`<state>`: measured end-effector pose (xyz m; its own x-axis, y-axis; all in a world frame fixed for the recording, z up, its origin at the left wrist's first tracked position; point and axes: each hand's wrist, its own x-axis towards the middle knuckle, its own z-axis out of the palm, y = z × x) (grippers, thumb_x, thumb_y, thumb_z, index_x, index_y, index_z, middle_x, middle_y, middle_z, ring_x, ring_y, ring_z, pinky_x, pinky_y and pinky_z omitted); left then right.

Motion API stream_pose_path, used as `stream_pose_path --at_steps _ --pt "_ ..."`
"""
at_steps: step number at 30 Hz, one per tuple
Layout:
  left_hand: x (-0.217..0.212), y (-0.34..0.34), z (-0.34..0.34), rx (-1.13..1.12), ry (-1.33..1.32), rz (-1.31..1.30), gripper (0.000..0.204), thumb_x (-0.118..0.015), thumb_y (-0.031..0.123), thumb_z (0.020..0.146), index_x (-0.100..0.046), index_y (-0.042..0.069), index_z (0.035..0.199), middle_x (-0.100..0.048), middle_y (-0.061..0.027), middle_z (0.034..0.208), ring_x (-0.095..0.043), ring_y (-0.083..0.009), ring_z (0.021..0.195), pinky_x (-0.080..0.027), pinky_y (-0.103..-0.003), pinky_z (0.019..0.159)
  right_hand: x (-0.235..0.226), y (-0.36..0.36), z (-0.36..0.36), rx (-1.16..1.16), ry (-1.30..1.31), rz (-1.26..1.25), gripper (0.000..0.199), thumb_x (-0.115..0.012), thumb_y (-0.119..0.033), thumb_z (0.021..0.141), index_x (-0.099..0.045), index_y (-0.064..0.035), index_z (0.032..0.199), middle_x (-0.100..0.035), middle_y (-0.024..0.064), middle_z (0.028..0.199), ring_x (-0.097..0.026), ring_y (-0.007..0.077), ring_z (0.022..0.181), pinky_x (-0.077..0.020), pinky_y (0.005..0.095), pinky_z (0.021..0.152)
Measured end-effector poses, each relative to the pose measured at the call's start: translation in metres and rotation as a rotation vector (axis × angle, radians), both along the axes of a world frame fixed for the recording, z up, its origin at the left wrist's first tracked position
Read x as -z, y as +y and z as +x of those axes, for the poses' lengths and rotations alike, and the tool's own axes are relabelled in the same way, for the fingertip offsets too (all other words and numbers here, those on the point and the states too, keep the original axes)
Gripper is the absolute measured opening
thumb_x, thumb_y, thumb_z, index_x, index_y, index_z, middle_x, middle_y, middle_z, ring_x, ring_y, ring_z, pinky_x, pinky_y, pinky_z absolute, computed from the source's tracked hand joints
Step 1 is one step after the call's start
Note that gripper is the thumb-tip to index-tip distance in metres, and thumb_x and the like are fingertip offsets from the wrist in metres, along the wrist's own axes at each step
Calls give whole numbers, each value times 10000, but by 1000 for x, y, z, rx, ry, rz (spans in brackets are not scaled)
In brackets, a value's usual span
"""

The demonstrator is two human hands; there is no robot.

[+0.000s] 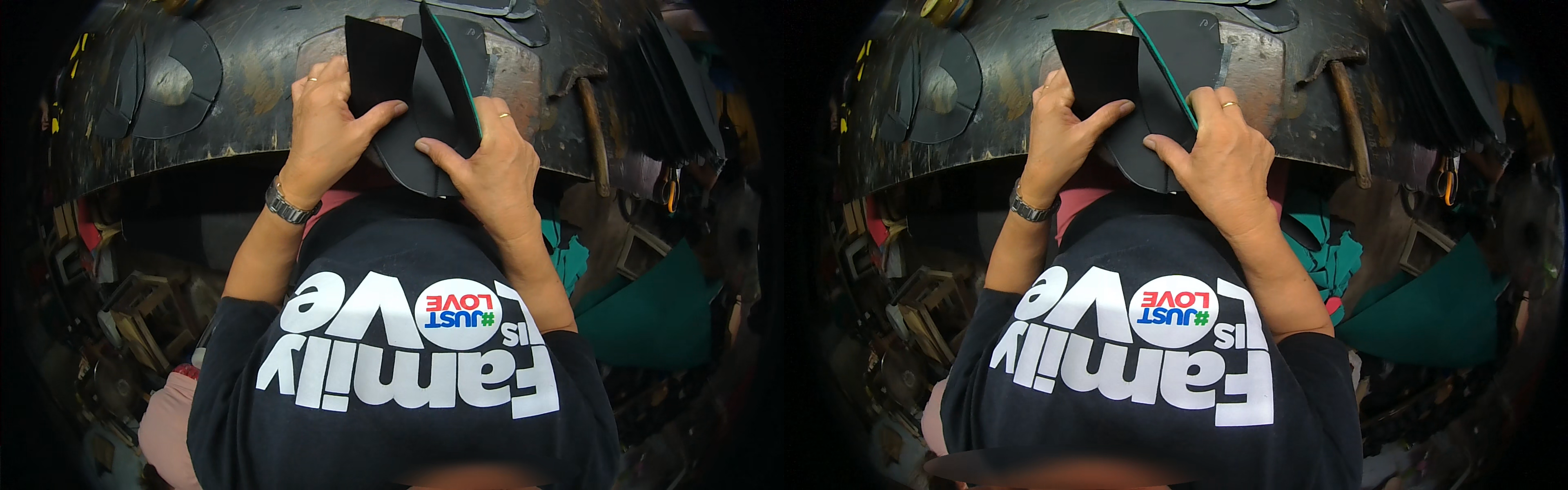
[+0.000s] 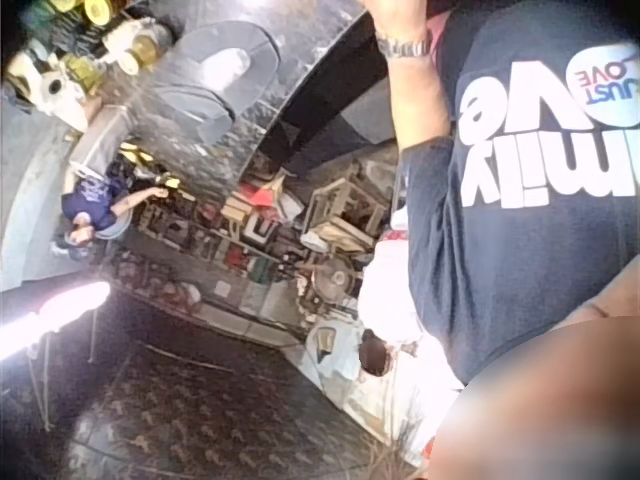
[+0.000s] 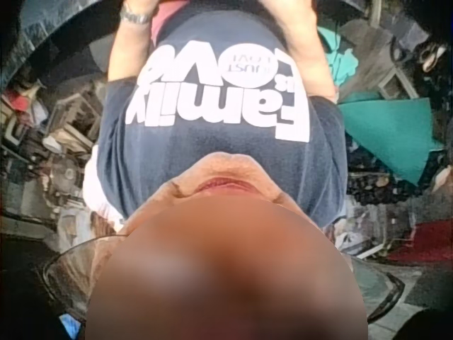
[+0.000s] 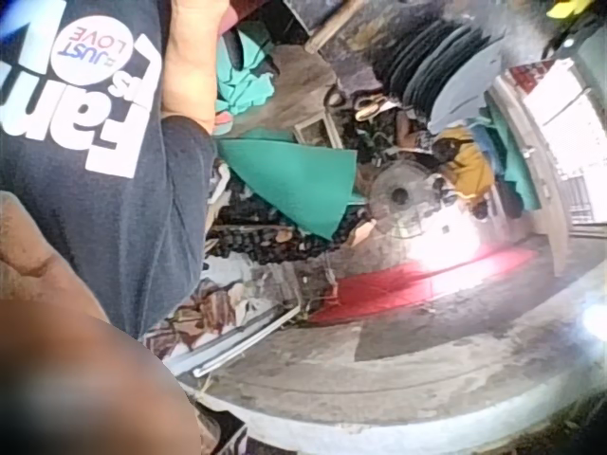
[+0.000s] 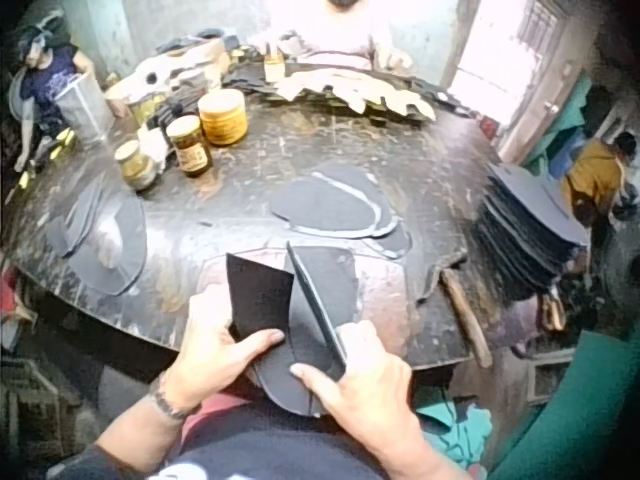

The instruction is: The person repeatedly picks up black rubber pieces, aligns them on a curved wooden block, and uses a hammer to press and shape the edges. The person stacks the shaped pieces on the table between cycles.

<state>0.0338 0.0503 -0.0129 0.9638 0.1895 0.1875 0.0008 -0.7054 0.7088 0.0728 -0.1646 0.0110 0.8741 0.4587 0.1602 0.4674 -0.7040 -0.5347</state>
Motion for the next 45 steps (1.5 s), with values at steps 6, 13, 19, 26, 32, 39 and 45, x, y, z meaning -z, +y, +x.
stream_pose_path --at_steps 6,13,19,26,32,39,45 --pt "-3 -10 1 -43 -104 116 498 -877 295 756 -688 59 1152 -672 -67 1089 -590 -281 1072 -383 -427 981 0 -1 0 -5 4 9 541 -890 -403 753 -628 -44 1060 -651 123 1026 -711 382 810 -557 462 658" --pt "-11 -28 -13 -133 -432 254 530 -865 128 731 -706 105 1236 -665 -109 1243 -575 -333 1263 -386 -451 1089 -1 -1 -1 24 55 -24 577 -892 -401 753 -653 -40 1133 -679 141 1040 -715 387 895 -556 457 737" --pt "-10 -29 -42 357 -197 191 433 -717 -46 810 -729 93 1219 -714 -107 1169 -647 -295 1210 -521 -470 1046 -5 -13 5 -53 163 139 404 -811 -249 843 -630 -21 1122 -689 173 1040 -719 400 882 -567 456 747" --pt "-18 -24 -49 565 -137 472 462 -637 108 912 -627 70 1372 -625 -108 1370 -545 -303 1348 -436 -457 1138 0 -35 10 -30 409 577 370 -745 -11 902 -631 59 1247 -760 127 1051 -700 156 915 -560 300 817" --pt "-20 -30 -52 546 -46 508 478 -579 140 976 -582 148 1454 -591 -92 1419 -484 -310 1410 -410 -490 1164 -5 -49 -2 9 411 590 147 -768 22 885 -741 58 1025 -775 73 922 -694 113 812 -550 265 753" --pt "-21 -39 -54 504 -19 487 523 -591 112 946 -572 138 1468 -573 -107 1410 -474 -341 1402 -389 -512 1171 5 -58 4 53 410 542 83 -792 12 869 -752 53 929 -749 47 823 -673 109 748 -517 260 701" --pt "-20 -45 -52 473 -19 475 552 -663 161 912 -577 147 1458 -575 -97 1359 -481 -346 1357 -384 -521 1134 19 -50 12 101 341 491 171 -823 -27 830 -733 26 966 -699 72 915 -639 131 831 -500 292 756"
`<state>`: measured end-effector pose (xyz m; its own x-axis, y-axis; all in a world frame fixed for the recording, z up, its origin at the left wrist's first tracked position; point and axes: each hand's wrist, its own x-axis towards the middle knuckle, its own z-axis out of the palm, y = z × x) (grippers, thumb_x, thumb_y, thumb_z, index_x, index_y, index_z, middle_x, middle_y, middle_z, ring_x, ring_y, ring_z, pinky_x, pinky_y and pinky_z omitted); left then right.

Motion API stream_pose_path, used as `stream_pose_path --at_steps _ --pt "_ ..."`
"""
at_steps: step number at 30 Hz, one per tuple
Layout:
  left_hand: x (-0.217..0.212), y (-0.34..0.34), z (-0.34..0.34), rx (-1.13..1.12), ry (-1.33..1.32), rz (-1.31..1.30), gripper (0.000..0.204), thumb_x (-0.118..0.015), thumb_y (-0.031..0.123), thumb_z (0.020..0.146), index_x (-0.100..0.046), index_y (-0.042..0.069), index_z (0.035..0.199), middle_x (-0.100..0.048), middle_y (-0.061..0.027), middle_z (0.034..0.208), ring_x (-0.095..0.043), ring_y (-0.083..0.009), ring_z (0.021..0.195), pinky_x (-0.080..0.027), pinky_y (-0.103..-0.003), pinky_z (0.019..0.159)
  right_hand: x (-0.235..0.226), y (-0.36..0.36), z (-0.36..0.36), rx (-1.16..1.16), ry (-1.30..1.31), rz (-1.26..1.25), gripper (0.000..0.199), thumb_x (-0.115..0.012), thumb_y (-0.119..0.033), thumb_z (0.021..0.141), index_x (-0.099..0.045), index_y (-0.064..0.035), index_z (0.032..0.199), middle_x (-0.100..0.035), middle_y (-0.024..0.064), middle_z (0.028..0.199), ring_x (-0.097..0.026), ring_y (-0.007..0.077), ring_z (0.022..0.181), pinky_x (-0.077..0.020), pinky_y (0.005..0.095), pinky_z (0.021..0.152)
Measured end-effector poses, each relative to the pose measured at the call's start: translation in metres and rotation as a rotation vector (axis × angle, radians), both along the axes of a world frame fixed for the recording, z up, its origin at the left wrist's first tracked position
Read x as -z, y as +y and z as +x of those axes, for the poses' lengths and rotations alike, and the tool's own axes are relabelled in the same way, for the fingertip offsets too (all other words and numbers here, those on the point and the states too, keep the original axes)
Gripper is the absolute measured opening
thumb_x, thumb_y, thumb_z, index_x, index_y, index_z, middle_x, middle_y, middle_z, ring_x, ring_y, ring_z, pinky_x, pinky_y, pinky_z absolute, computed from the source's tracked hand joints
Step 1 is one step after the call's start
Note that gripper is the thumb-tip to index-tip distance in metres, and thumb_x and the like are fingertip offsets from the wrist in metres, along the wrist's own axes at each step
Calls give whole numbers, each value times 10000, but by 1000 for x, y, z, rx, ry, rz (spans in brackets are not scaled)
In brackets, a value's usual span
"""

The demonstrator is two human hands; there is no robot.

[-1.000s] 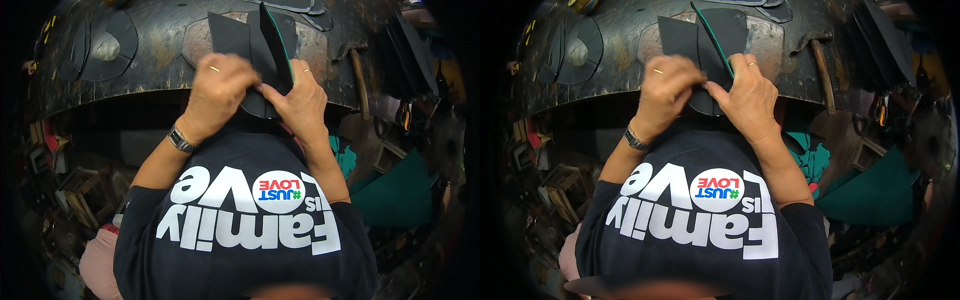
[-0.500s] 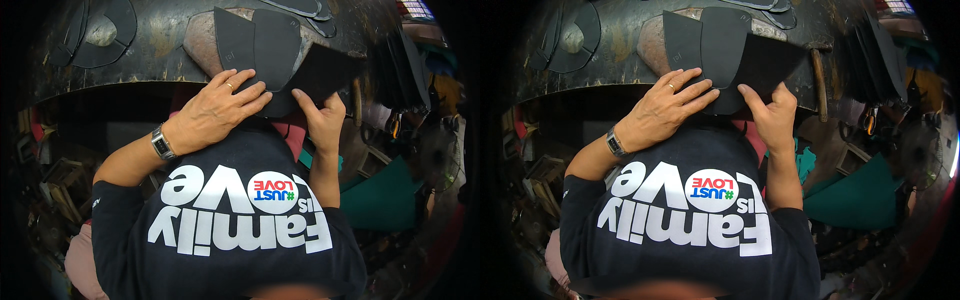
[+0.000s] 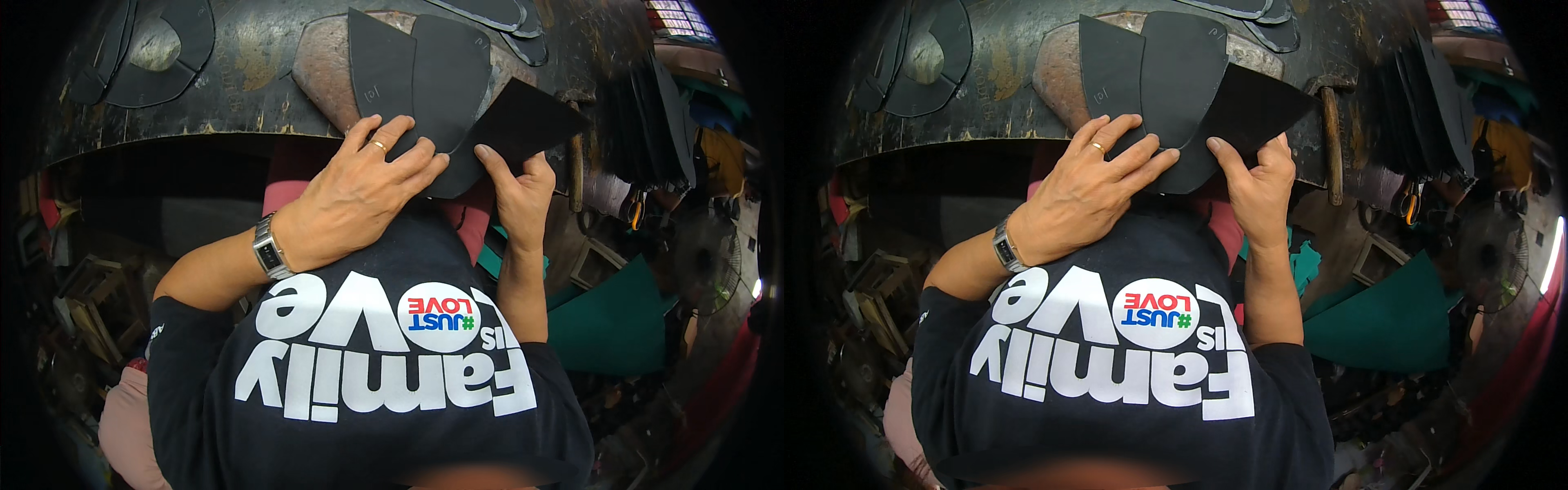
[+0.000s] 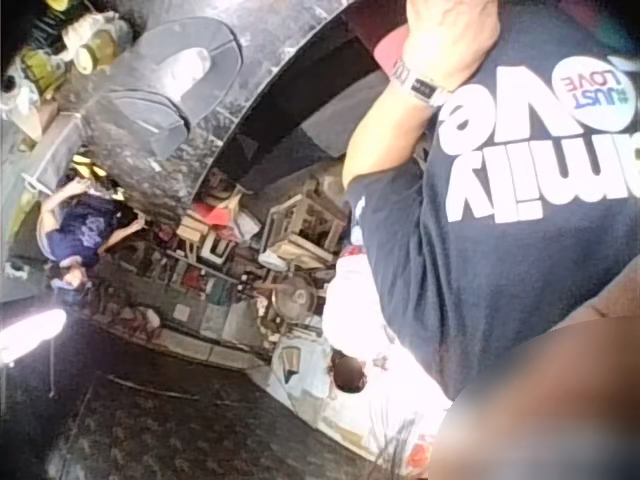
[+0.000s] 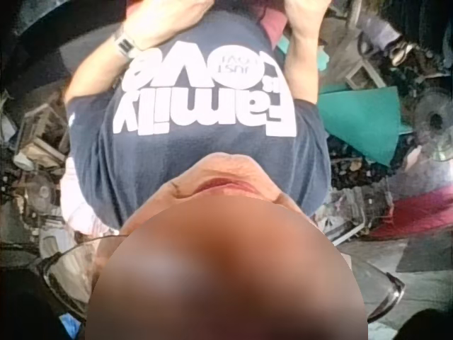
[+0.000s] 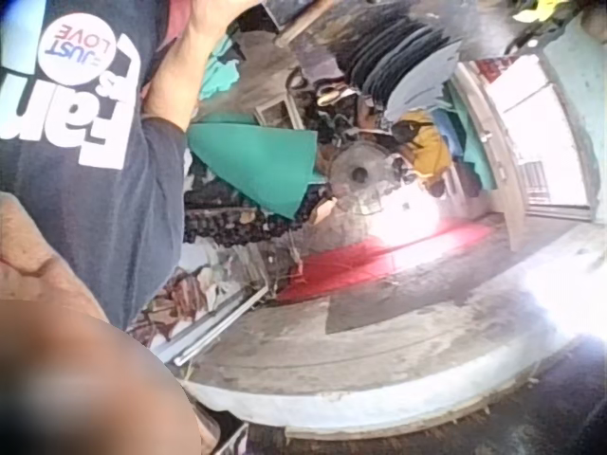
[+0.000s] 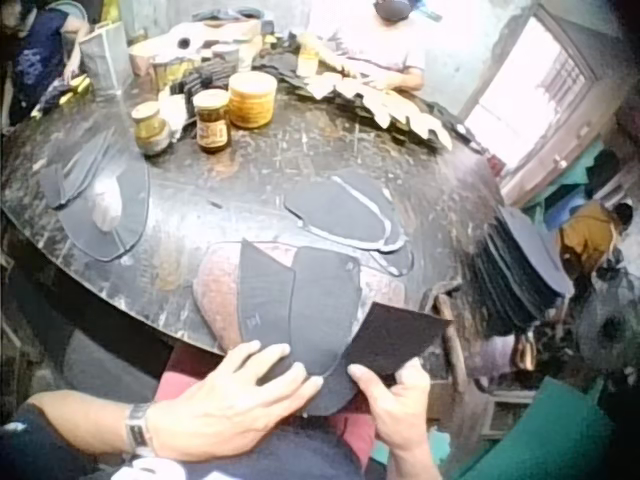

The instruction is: The person repeatedly picks up black rubber pieces, aligns them on a curved wooden block, and uses a hammer to press and shape the edges. The person stacks the shaped pieces on the table between cycles.

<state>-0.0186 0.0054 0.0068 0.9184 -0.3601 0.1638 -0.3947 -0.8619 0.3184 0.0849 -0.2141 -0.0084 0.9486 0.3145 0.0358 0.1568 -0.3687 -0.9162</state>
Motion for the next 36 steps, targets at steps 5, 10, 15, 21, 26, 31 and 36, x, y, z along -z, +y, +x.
stream_pose_path --at_steps 5,10,15,21,26,31,36 --pt "1 -14 4 -80 -30 -29 614 -746 330 891 -572 161 1455 -577 -79 1296 -474 -334 1295 -369 -498 1095 2 2 2 22 -45 54 274 -835 -18 790 -710 9 1032 -638 46 985 -544 115 794 -441 270 711" --pt "0 -15 7 -68 1 -43 722 -781 454 835 -564 159 1457 -567 -80 1308 -455 -334 1301 -364 -479 1103 0 -5 22 42 97 218 259 -858 -27 770 -713 -11 985 -558 -32 876 -451 75 746 -397 235 687" --pt "6 -15 12 -48 14 -88 863 -799 526 777 -517 149 1500 -536 -91 1349 -452 -327 1300 -358 -475 1120 0 -5 35 39 152 171 216 -857 -16 799 -745 -19 984 -588 -67 810 -440 38 703 -373 203 628" --pt "9 -20 17 -60 1 -119 983 -811 563 741 -459 116 1542 -492 -101 1416 -452 -319 1305 -346 -471 1148 -3 -4 33 23 205 225 210 -822 35 825 -746 14 1020 -733 19 930 -636 66 801 -527 224 721" --pt "7 -17 26 -23 20 -164 1006 -850 525 708 -473 69 1522 -497 -124 1414 -451 -324 1327 -347 -482 1162 -4 -6 38 8 233 197 203 -821 37 825 -746 19 1013 -734 26 931 -653 73 830 -541 230 743" --pt "7 -11 32 -8 24 -198 974 -862 542 684 -534 87 1480 -480 -158 1477 -393 -365 1433 -287 -575 1204 -8 -3 42 -4 232 98 278 -830 30 809 -740 5 1070 -720 10 936 -611 41 787 -500 196 692" --pt "6 -7 34 -2 21 -180 982 -854 584 677 -543 115 1481 -441 -171 1548 -324 -391 1499 -220 -623 1227 -18 3 63 -16 173 289 377 -818 39 805 -716 -4 1166 -709 -2 934 -593 36 743 -479 181 668"
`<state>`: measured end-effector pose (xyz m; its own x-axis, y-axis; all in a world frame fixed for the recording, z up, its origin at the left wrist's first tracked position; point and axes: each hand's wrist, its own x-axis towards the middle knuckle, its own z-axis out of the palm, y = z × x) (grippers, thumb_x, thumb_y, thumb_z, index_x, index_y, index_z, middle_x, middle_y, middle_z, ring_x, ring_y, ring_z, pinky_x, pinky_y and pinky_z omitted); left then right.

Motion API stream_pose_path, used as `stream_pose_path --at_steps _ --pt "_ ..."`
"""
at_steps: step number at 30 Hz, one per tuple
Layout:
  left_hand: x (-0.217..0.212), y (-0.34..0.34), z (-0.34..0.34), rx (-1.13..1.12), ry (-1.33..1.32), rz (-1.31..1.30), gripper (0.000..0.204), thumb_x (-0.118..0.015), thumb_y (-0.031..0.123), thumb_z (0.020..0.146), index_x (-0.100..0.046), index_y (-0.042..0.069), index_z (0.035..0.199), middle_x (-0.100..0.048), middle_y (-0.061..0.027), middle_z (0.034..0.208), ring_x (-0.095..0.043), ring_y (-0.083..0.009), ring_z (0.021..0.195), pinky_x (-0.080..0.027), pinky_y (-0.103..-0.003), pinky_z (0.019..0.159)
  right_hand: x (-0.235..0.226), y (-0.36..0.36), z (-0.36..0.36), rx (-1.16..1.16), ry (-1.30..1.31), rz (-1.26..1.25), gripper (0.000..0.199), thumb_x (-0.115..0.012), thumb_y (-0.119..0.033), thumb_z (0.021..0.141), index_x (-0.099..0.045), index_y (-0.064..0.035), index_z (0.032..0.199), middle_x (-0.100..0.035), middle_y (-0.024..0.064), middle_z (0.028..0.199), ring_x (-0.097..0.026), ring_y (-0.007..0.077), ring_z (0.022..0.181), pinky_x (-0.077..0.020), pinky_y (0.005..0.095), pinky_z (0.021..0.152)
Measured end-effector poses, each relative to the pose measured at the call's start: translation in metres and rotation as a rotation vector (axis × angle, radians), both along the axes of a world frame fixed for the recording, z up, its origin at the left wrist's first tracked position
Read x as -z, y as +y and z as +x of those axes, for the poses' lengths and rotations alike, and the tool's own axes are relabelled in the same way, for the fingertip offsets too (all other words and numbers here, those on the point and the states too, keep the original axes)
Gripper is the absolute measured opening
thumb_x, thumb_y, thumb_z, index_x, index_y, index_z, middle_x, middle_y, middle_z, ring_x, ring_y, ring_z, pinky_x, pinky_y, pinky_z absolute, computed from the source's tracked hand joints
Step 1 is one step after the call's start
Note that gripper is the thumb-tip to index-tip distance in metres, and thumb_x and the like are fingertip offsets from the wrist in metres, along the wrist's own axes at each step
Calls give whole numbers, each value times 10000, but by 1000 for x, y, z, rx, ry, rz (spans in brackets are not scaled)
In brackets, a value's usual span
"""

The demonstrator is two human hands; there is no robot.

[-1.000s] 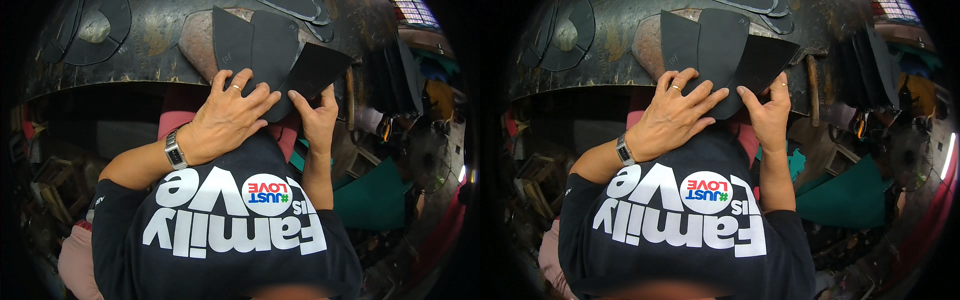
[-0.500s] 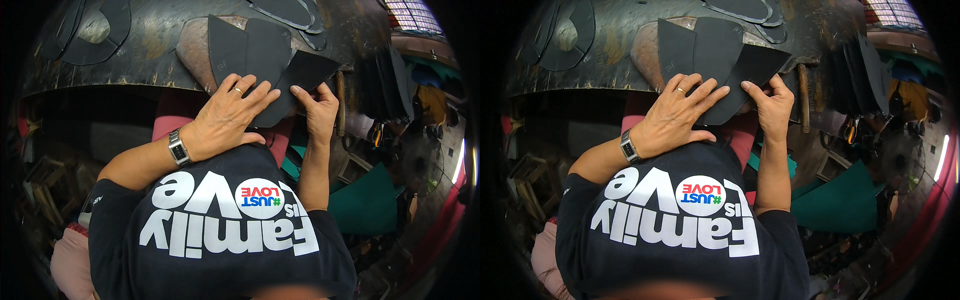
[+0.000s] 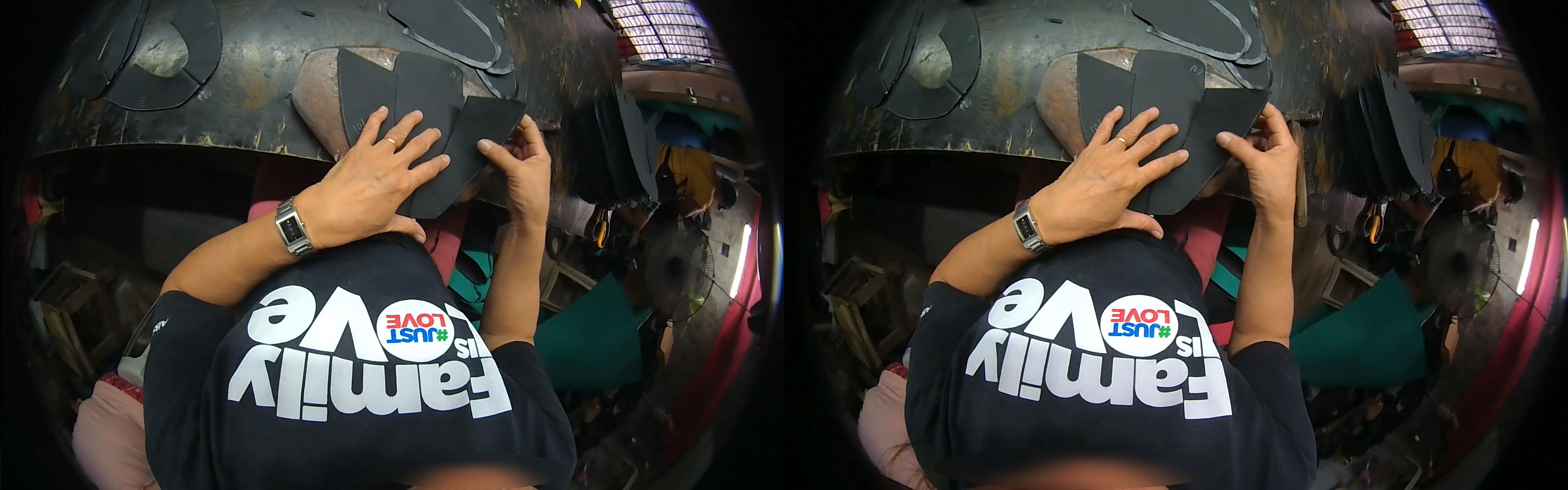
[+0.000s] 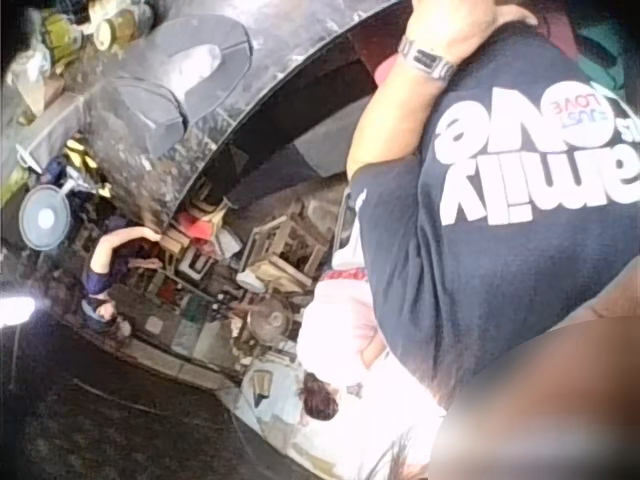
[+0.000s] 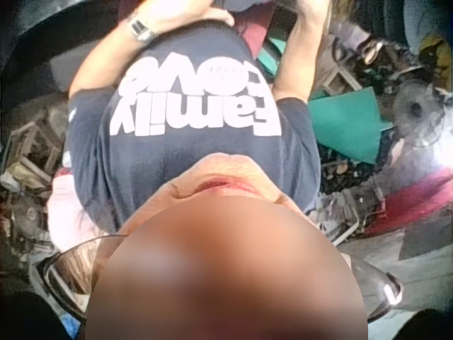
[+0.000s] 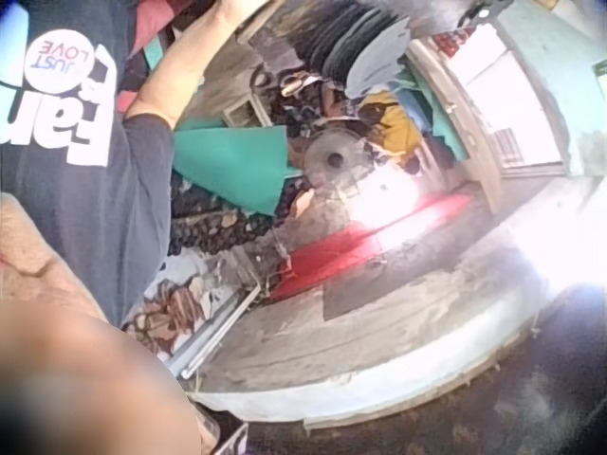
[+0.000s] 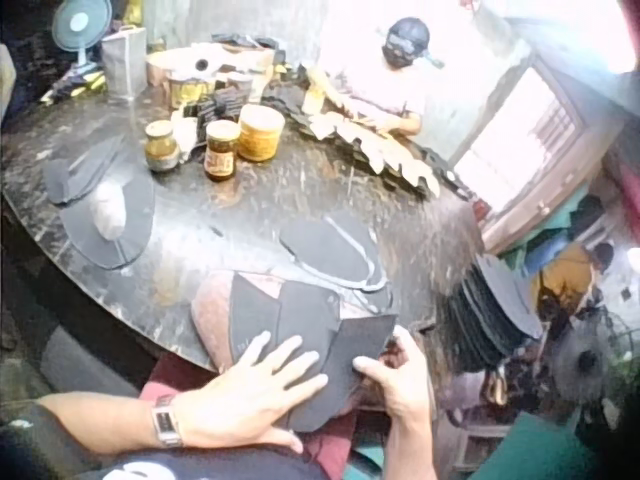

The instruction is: The person repeatedly picks up black rubber pieces, aligns them on a curved wooden block, and uses a hammer to press and shape the edges. The person stacks the shaped pieces on the table between cycles.

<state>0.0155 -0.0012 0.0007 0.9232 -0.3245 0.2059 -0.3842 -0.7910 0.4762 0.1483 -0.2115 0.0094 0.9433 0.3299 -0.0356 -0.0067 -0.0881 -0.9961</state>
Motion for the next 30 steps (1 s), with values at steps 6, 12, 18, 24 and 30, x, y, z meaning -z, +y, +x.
stream_pose_path --at_steps 6,12,18,24,30 --pt "-2 -3 1 -15 37 44 1028 -871 575 669 -498 137 1521 -428 -160 1563 -324 -387 1500 -213 -621 1230 -1 -5 27 -21 151 -58 223 -807 21 838 -668 -33 1003 -660 6 793 -517 36 547 -398 187 496" --pt "3 -4 2 -7 -38 253 952 -871 381 741 -442 153 1559 -445 -149 1548 -345 -383 1485 -236 -624 1211 -5 -3 27 -95 184 -84 266 -820 -9 829 -683 -12 1057 -693 38 827 -518 37 510 -363 188 433" --pt "-4 1 6 6 11 51 803 -825 290 804 -497 139 1521 -497 -165 1506 -389 -386 1453 -276 -594 1194 -11 7 28 -123 176 -137 202 -801 -52 884 -705 -17 1058 -699 11 812 -494 18 503 -336 172 426" --pt "-18 4 10 27 91 53 770 -826 299 813 -528 128 1503 -510 -165 1493 -402 -387 1439 -301 -580 1184 2 1 8 58 75 -10 190 -814 -38 862 -730 -19 1032 -698 11 827 -519 26 539 -368 192 450" --pt "-20 5 9 30 84 55 752 -819 304 828 -534 124 1500 -535 -160 1468 -408 -384 1435 -302 -582 1186 7 -9 -4 41 -16 84 155 -781 48 876 -716 -8 1005 -692 13 811 -548 39 566 -401 196 487"
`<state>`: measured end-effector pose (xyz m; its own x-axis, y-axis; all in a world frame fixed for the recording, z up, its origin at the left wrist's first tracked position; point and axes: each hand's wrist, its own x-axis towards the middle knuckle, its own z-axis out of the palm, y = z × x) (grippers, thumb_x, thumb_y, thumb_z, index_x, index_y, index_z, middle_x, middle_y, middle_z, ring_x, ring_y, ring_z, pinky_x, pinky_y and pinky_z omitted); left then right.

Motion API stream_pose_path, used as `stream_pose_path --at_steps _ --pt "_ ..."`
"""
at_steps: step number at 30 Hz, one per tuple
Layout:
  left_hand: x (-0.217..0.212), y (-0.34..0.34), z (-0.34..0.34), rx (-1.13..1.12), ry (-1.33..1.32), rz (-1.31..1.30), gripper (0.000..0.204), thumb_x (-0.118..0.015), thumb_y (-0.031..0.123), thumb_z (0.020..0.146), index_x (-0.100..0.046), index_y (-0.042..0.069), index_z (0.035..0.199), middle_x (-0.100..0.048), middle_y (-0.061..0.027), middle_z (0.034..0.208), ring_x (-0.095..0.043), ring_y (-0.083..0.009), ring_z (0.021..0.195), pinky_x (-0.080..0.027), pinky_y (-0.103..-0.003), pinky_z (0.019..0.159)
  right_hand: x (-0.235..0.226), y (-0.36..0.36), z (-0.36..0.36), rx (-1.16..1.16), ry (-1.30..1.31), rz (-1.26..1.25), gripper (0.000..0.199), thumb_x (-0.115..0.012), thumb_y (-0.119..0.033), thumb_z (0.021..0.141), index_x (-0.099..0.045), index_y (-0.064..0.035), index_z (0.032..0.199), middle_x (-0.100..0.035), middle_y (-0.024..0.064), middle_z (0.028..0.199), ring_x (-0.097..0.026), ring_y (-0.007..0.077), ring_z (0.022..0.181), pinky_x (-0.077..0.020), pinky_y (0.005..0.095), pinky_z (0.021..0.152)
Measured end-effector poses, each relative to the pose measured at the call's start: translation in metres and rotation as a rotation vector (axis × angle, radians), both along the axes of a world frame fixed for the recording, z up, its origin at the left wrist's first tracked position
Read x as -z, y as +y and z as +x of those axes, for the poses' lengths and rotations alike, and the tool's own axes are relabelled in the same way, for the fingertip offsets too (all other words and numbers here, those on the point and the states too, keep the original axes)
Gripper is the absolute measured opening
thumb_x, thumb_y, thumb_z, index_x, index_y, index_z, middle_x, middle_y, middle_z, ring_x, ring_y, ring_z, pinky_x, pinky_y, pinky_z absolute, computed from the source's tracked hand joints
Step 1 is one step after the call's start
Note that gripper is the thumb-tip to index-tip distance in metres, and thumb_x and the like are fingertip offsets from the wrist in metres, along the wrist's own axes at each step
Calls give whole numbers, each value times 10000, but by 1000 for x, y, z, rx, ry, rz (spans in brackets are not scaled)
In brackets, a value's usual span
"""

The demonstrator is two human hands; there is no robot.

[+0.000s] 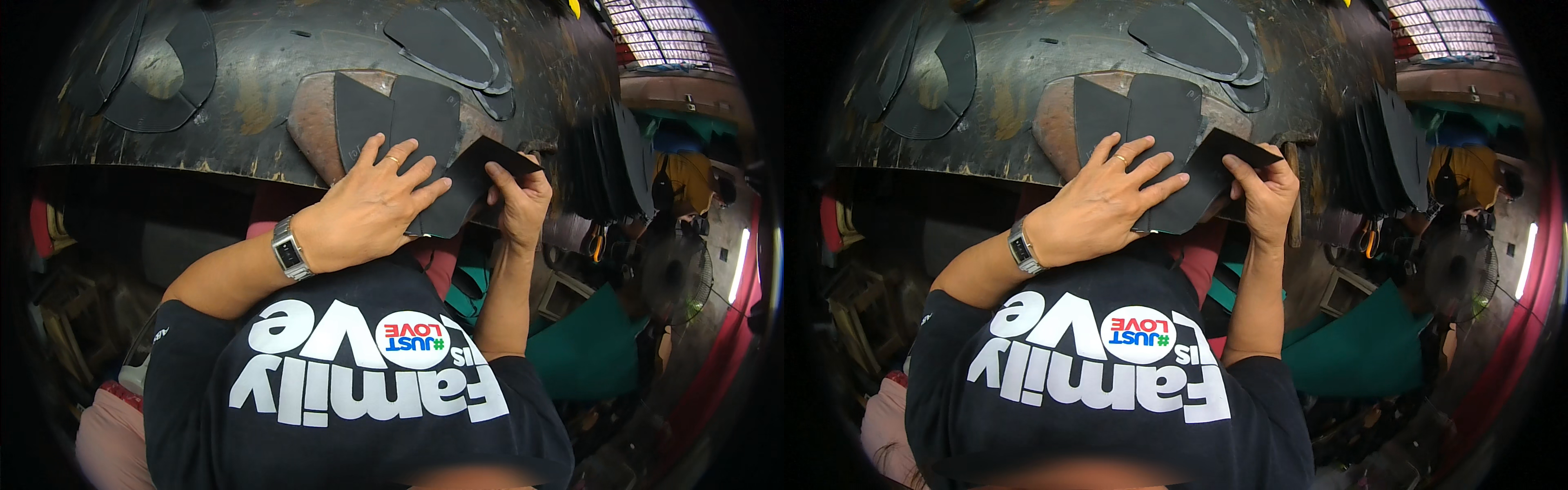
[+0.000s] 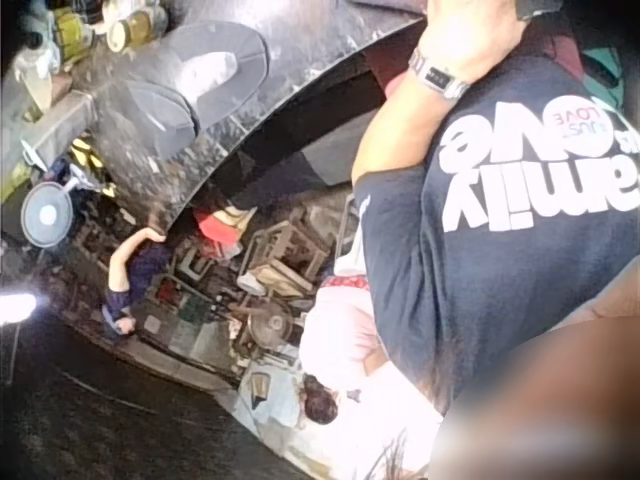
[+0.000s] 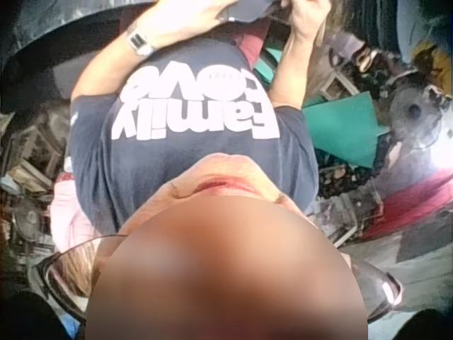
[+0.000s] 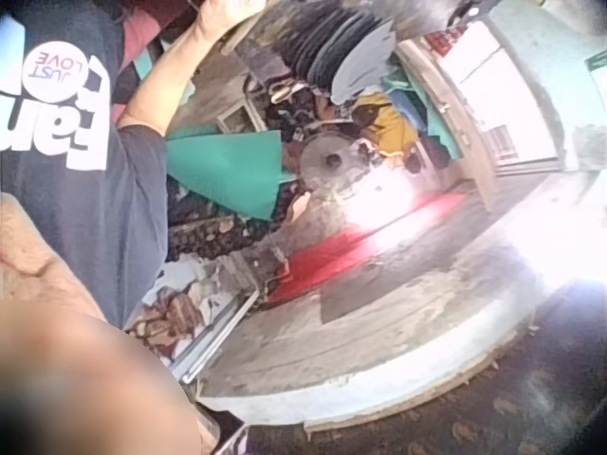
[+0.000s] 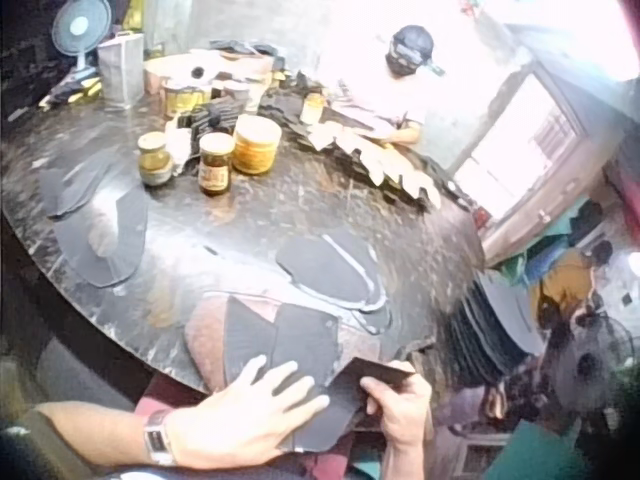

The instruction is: The person repeatedly picks up black rubber pieces, aligns them on a curved wooden block, and uses a hammer to press and shape the edges. The person stacks the shaped pieces on the table between cycles.

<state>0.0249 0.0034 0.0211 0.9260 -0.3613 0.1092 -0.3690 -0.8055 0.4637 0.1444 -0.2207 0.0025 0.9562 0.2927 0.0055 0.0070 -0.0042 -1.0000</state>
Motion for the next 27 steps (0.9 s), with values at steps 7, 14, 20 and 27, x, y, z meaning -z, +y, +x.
stream_pose_path --at_steps 7,14,20,27 --pt "-6 4 9 15 47 -34 662 -785 339 867 -580 114 1456 -569 -160 1434 -456 -380 1389 -345 -537 1146 -6 17 12 17 63 -141 101 -777 -39 917 -712 -18 992 -667 -9 756 -484 10 501 -348 190 439" --pt "-12 5 16 14 81 -63 565 -742 363 913 -630 104 1402 -610 -170 1378 -499 -389 1337 -370 -511 1115 -8 22 13 36 95 -285 92 -766 -76 933 -694 -21 943 -628 -33 709 -453 0 487 -327 194 424" --pt "-12 5 18 6 86 -58 538 -726 377 930 -644 107 1388 -621 -171 1360 -510 -395 1320 -376 -509 1105 -9 24 14 48 97 -349 109 -766 -74 926 -674 -23 897 -592 -50 686 -452 -3 507 -321 197 435" --pt "-11 3 16 0 74 -39 533 -720 382 936 -646 110 1389 -615 -158 1369 -500 -391 1324 -374 -512 1102 -6 26 14 33 65 -319 166 -761 -48 918 -621 -14 836 -591 -43 716 -483 5 607 -375 212 498"
